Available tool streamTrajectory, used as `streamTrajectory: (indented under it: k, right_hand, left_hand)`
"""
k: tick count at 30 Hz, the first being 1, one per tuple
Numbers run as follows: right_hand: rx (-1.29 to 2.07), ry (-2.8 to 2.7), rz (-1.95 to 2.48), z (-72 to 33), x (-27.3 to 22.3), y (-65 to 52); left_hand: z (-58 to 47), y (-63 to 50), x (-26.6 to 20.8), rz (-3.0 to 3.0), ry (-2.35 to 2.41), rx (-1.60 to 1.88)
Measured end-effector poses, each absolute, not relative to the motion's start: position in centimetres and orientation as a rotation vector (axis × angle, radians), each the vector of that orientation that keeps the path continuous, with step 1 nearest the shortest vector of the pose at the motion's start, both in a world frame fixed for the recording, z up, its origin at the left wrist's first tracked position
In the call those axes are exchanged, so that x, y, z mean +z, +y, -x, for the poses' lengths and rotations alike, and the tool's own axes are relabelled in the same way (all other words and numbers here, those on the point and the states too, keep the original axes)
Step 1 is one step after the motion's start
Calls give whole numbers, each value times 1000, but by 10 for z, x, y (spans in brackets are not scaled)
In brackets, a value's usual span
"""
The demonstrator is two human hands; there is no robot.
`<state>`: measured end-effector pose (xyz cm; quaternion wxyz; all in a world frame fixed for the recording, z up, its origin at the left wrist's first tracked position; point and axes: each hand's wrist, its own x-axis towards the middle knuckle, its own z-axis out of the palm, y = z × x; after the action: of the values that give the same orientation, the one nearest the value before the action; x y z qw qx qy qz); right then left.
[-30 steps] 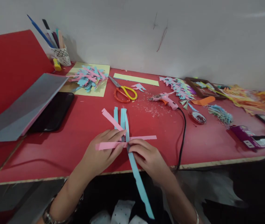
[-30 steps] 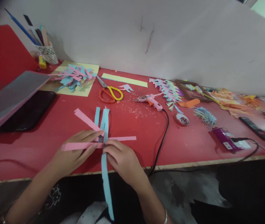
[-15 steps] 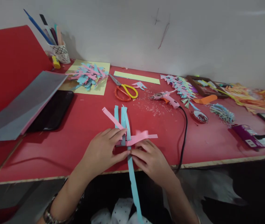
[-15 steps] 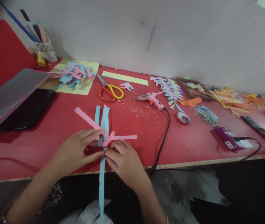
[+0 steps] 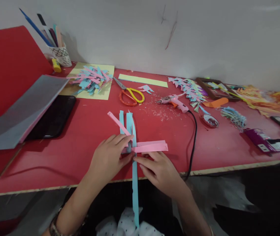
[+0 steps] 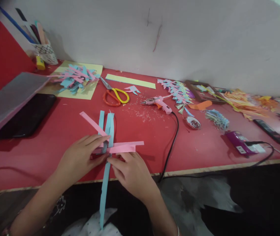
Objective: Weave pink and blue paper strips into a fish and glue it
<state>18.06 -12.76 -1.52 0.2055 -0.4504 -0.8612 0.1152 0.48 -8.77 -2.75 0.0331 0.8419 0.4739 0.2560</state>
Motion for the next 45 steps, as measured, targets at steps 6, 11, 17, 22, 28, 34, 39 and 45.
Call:
streamTrajectory:
  k: [6,11,17,22,28,34,39,45]
  right_hand:
    - [325,-2402,1264,-180,-14,-128]
    - [372,-2400,1295,-180,-14,-128]
    - [425,-2398,1292,-181,-11,-130]
    - [419,-2344,1248,-183,-12,-133]
    - [138,-1982,1256,-192,-12,-133]
    - [20,-2063,1497,-197,-6,-119]
    - [104,-2284,1604,-200,5,-91]
    - [277,-2610,1536,-195,18,-54]
  left_hand:
    - [-7,-90,-26,-2489,1488,782]
    - [-7,-92,-31,-2376,1465,965]
    - [-8,-92,-28,-2401,1529,794]
    - [-7,-91,-26,-2517,1474,733]
    - [-7,-90,-29,-2544,1458,738]
    - [-7,-90,-27,-2549,1457,732]
    - [-7,-90,-27,-2559,1490,741]
    - [-8,-90,-28,-2592,1499,738]
